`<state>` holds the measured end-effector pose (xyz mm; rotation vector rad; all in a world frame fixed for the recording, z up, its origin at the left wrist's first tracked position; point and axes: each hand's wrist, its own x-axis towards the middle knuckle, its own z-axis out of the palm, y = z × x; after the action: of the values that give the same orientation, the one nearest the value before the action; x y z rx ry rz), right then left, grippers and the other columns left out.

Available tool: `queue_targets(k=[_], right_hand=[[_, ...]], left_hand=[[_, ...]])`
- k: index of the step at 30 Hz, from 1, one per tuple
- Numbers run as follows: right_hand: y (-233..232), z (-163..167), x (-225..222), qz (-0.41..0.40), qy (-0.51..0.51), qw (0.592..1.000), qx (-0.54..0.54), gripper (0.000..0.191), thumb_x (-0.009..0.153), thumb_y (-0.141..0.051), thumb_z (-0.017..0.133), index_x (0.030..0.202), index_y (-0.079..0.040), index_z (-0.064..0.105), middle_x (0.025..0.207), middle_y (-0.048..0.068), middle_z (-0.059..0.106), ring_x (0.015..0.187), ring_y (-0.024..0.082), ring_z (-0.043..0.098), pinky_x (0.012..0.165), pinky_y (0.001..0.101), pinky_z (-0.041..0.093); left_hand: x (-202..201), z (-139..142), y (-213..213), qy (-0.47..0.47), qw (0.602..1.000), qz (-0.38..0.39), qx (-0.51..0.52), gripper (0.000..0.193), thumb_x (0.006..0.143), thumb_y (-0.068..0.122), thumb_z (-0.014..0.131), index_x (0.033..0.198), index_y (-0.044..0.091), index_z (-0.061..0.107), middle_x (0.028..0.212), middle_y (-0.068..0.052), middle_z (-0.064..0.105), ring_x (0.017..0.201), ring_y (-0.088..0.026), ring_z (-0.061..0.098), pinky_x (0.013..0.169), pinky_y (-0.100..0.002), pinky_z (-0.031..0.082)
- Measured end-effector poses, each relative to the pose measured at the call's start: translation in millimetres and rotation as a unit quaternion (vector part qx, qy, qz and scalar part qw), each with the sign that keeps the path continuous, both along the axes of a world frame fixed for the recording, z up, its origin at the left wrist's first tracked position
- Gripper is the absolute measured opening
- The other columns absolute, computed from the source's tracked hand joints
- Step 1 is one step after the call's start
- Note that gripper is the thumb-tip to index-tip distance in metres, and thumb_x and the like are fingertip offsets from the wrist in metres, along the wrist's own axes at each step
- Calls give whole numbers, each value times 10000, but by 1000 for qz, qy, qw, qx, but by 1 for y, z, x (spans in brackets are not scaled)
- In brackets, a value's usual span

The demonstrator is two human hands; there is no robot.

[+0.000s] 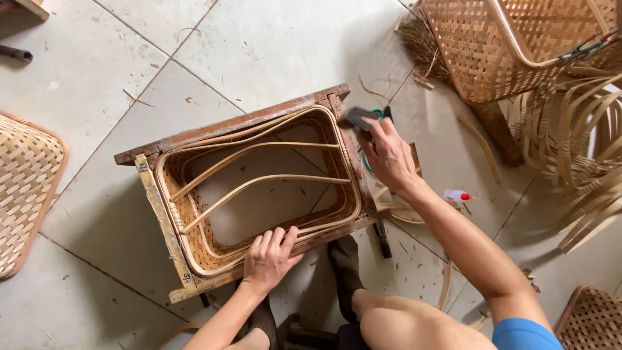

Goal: The person sits on the floor with a woven basket frame held in a wooden jig and weaves thin bamboo strips across its opening, pressing strips into place and tapping them tight with a wooden mallet. They trim excess strip material with scissors and continue adding strips around the basket rim.

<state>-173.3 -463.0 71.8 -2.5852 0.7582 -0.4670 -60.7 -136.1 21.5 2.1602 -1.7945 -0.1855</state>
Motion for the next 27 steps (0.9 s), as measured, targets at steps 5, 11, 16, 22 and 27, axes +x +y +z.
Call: queue_targets(k=[5, 11, 16, 22, 27], right_hand=[[-32, -31, 32, -3, 32, 999, 4, 230, 1086, -194, 615, 1262, -59, 553, 1073, 149, 583, 685, 277, 632, 539, 391, 550], [-99, -68, -19, -117, 48, 989, -75, 362, 1014, -135, 665, 1360, -122, 562, 1108, 111, 629, 913, 364, 647, 750, 493, 516], [-115, -94, -71, -127, 111, 983, -68, 569, 781, -33, 732, 1323, -155, 608, 1103, 138, 601, 1086, 365, 571, 931, 494, 443], [-74, -99, -94, 36, 112, 993, -8, 207, 915, -135, 780, 1082, -139, 655, 1099, 90, 645, 1107, 295, 594, 1006, 440, 446], [-1, -124, -108, 371, 260, 888, -81, 416, 669, -43, 733, 1080, -80, 677, 1125, 74, 693, 1076, 211, 627, 984, 365, 446]], left_hand=[[1, 2, -1, 14, 1000, 4, 23, 736, 676, 442, 881, 1265, 110, 591, 948, -54, 581, 866, -218, 611, 730, -345, 533], [-4, -3, 5, 6, 999, 6, 36, 722, 698, 481, 858, 1261, 114, 593, 932, -39, 595, 842, -207, 623, 722, -346, 540], [-6, -7, 7, 4, 999, 9, 32, 727, 704, 508, 841, 1265, 106, 610, 940, -31, 610, 811, -191, 631, 715, -338, 545], [-10, -4, 7, 4, 999, 8, 38, 748, 702, 501, 840, 1278, 81, 612, 1001, -32, 644, 841, -197, 632, 720, -347, 533], [-14, -10, 1, 35, 999, 20, 6, 739, 718, 472, 852, 1279, 57, 608, 1060, -53, 657, 886, -215, 629, 767, -373, 530]])
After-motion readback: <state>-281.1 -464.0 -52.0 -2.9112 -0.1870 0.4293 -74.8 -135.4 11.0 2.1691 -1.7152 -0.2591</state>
